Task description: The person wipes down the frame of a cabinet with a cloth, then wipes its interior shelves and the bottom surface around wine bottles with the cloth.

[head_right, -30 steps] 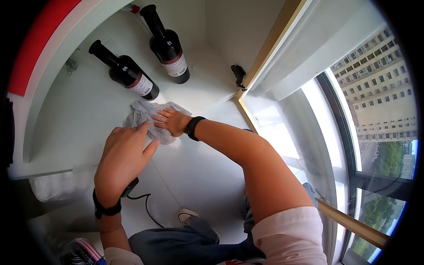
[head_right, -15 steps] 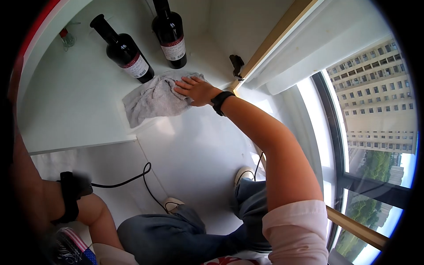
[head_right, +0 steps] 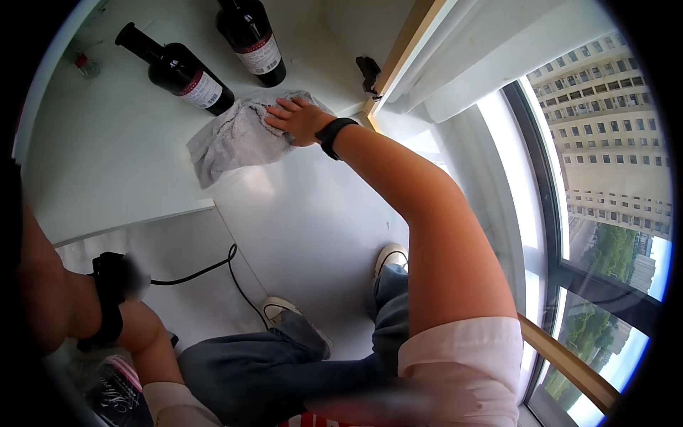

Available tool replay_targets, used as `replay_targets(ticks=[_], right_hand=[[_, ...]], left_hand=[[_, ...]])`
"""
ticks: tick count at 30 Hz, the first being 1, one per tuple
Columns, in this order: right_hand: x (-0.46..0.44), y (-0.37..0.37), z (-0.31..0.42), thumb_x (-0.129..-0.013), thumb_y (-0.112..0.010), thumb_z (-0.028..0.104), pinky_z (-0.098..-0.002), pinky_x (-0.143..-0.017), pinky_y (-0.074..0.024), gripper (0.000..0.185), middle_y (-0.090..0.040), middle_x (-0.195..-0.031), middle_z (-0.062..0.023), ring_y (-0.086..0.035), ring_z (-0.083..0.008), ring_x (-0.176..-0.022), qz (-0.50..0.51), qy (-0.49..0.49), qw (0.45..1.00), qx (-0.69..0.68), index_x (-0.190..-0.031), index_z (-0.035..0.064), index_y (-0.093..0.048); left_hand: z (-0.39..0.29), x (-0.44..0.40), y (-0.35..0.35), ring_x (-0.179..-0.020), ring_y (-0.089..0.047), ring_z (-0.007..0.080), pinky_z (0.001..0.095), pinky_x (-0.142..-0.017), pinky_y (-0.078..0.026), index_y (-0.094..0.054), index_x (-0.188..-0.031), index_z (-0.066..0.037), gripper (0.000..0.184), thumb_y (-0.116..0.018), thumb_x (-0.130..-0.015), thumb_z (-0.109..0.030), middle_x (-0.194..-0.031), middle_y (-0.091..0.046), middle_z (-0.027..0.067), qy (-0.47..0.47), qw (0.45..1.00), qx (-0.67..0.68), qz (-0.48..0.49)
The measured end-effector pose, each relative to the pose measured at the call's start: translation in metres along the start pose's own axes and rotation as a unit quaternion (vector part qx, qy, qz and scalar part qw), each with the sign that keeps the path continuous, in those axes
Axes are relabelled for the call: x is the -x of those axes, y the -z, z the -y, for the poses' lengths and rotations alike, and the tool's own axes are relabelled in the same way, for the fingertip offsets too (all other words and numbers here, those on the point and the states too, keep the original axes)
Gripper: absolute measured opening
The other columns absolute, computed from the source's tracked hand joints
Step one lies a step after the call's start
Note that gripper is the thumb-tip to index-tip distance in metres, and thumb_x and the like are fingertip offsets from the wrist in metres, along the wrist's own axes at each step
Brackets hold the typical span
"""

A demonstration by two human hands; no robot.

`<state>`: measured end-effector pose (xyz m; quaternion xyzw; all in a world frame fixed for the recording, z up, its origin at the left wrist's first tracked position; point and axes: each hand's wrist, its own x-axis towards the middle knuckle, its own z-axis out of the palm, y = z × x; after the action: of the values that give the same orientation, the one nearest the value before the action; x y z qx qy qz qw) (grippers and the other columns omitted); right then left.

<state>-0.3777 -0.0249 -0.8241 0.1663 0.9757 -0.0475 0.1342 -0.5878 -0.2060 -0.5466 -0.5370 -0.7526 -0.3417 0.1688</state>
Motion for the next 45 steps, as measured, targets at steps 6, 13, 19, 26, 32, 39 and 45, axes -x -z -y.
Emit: replay_targets(ticks=[6,13,19,26,32,39,45], right_hand=[[-0.003,-0.001,0.001,-0.078,-0.056,0.029,-0.0400,-0.108,-0.0106,0.073,-0.011,-0.145,-0.0038,-0.010,-0.0240,-0.134,-0.005,-0.003,1.000,-0.014,-0.138,0.0188,-0.016],[-0.005,-0.014,0.011,-0.075,-0.059,0.024,-0.0439,-0.107,-0.0134,0.074,-0.015,-0.144,-0.0084,-0.011,-0.0289,-0.133,-0.058,-0.020,0.997,-0.036,-0.137,0.0122,-0.020],[0.002,-0.003,0.023,-0.073,-0.060,0.032,-0.0454,-0.105,-0.0170,0.077,-0.013,-0.144,-0.0122,-0.011,-0.0330,-0.132,-0.013,0.029,0.999,-0.008,-0.136,0.0096,-0.022],[-0.032,0.007,0.094,-0.070,-0.058,0.027,-0.0444,-0.106,-0.0133,0.077,-0.010,-0.145,-0.0135,-0.008,-0.0374,-0.132,0.022,0.105,0.990,-0.093,-0.137,0.0130,-0.023],[-0.055,-0.020,0.101,-0.072,-0.056,0.018,-0.0366,-0.093,-0.0326,0.048,-0.038,-0.129,-0.0084,-0.037,-0.0290,-0.115,-0.220,0.106,0.970,-0.009,-0.119,0.0156,-0.045],[-0.034,0.001,0.061,-0.070,-0.055,0.007,-0.0348,-0.079,-0.0439,0.032,-0.051,-0.110,-0.0054,-0.052,-0.0258,-0.094,-0.125,0.142,0.979,-0.079,-0.102,0.0149,-0.057],[-0.019,0.097,0.031,-0.066,-0.054,0.006,-0.0379,-0.073,-0.0469,0.033,-0.063,-0.091,-0.0107,-0.058,-0.0299,-0.087,-0.036,0.078,0.965,-0.248,-0.097,0.0126,-0.064]], left_hand=[[-0.047,0.016,-0.023,-0.113,-0.043,0.0304,0.0415,-0.093,-0.036,-0.047,-0.119,-0.014,0.043,-0.055,-0.077,-0.010,-0.124,-0.041,0.0152,-0.211,0.942,0.175,-0.193],[-0.002,0.109,-0.183,-0.123,-0.034,0.0258,0.0434,-0.100,-0.028,-0.042,-0.126,-0.015,0.053,-0.059,-0.076,-0.016,-0.134,-0.036,0.0085,-0.397,0.881,0.085,0.244],[0.105,0.144,-0.227,-0.125,-0.031,0.0257,0.0465,-0.099,-0.026,-0.042,-0.126,-0.015,0.048,-0.051,-0.083,-0.033,-0.135,-0.034,0.0102,-0.221,0.919,-0.061,0.321],[0.152,0.127,-0.222,-0.123,-0.034,0.0287,0.0456,-0.093,-0.034,-0.044,-0.121,-0.012,0.044,-0.049,-0.083,-0.032,-0.133,-0.037,0.0113,-0.104,0.912,-0.107,0.381],[0.142,0.121,-0.218,-0.109,-0.046,0.0318,0.0413,-0.082,-0.044,-0.046,-0.111,-0.007,0.039,-0.058,-0.076,-0.020,-0.121,-0.047,0.0143,0.021,0.900,-0.159,0.406],[0.109,0.128,-0.186,-0.086,-0.057,0.0304,0.0351,-0.075,-0.045,-0.055,-0.093,-0.002,0.032,-0.066,-0.070,-0.021,-0.092,-0.060,0.0177,0.091,0.764,0.030,0.638],[0.052,0.078,-0.159,-0.075,-0.057,0.0266,0.0326,-0.067,-0.045,-0.053,-0.094,-0.002,0.033,-0.067,-0.071,-0.022,-0.083,-0.060,0.0155,-0.021,0.776,0.097,0.622]])
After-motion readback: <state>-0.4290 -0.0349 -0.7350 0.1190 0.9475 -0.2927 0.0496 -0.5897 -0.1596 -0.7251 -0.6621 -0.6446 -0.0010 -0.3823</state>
